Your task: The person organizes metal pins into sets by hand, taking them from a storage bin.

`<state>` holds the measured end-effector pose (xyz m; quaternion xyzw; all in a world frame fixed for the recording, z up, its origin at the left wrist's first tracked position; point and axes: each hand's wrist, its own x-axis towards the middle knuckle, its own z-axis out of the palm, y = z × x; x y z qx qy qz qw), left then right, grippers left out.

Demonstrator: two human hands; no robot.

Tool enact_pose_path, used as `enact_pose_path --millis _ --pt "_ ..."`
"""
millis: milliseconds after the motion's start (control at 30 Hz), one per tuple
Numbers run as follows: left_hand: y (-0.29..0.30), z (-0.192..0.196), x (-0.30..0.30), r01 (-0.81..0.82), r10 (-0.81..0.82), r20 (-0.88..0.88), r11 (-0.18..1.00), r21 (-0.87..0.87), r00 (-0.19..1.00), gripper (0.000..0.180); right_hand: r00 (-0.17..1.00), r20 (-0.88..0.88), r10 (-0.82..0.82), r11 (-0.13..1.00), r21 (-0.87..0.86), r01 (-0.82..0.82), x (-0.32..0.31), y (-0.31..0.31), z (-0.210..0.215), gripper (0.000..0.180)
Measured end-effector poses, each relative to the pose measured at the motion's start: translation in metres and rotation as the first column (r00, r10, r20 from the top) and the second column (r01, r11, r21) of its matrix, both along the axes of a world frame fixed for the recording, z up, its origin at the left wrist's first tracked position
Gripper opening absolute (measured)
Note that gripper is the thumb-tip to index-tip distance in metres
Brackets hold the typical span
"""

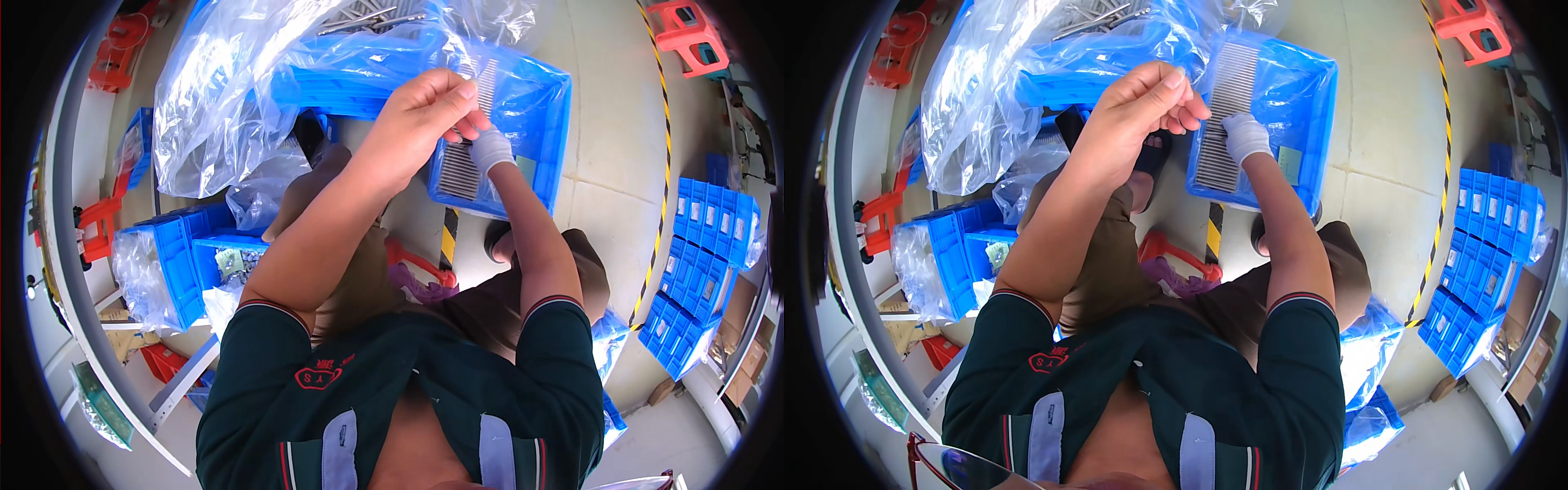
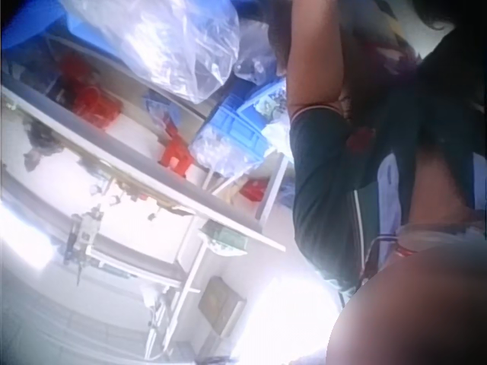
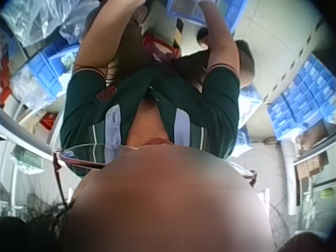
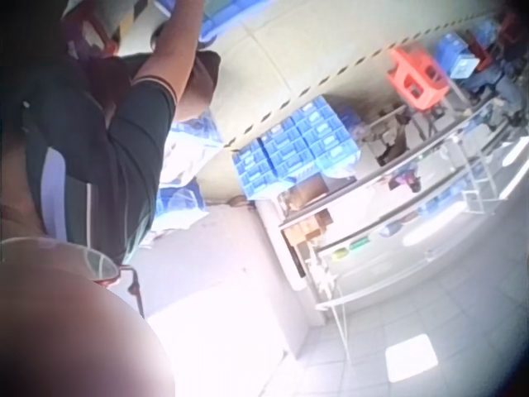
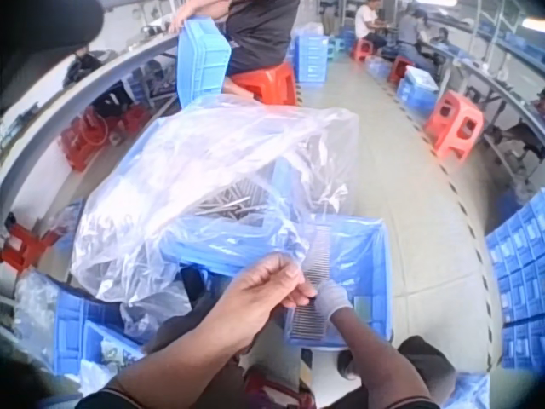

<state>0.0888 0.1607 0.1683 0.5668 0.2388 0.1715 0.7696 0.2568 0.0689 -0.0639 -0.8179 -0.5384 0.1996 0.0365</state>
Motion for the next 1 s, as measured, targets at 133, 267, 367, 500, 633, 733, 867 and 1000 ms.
enact_pose_path --millis 133,267,367,500,633,733,867,1000 --pt "0.001 -0.001 -0.001 -0.005 0.005 0.002 1.0 0.002 1.0 0.03 0.997 -0.034 -0.073 0.997 -0.04 0.071 0.005 0.008 -0.003 0.016" --pt "0.002 -0.002 -0.001 -0.002 0.002 -0.004 1.0 -0.004 1.0 0.031 0.995 -0.031 -0.094 0.995 -0.046 0.092 0.003 0.012 -0.002 0.017" --pt "0.004 -0.002 -0.001 -0.001 0.001 -0.001 1.0 -0.005 1.0 0.031 0.995 -0.021 -0.093 0.995 -0.047 0.092 -0.001 0.011 0.001 0.019" --pt "0.004 -0.002 -0.002 -0.004 0.004 -0.001 1.0 -0.011 1.0 0.031 0.998 0.037 -0.049 0.998 -0.031 0.05 -0.008 0.007 0.006 0.022" --pt "0.003 -0.002 -0.002 -0.005 0.005 -0.007 1.0 0.0 1.0 0.03 0.997 0.049 -0.052 0.998 -0.029 0.053 -0.001 0.003 -0.001 0.024" --pt "0.003 -0.002 -0.002 -0.014 0.014 -0.008 1.0 -0.006 1.0 0.029 0.956 -0.026 -0.291 0.952 0.093 0.292 0.023 -0.003 -0.022 0.024" --pt "0.003 -0.002 -0.001 -0.03 0.031 0.011 0.998 -0.049 0.999 0.027 0.741 -0.156 -0.653 0.751 -0.009 0.66 0.069 -0.036 -0.053 0.028" --pt "0.002 -0.002 0.004 -0.026 0.025 -0.007 0.999 -0.041 1.0 0.027 0.631 -0.204 -0.748 0.66 -0.129 0.74 0.105 -0.064 -0.04 0.031"
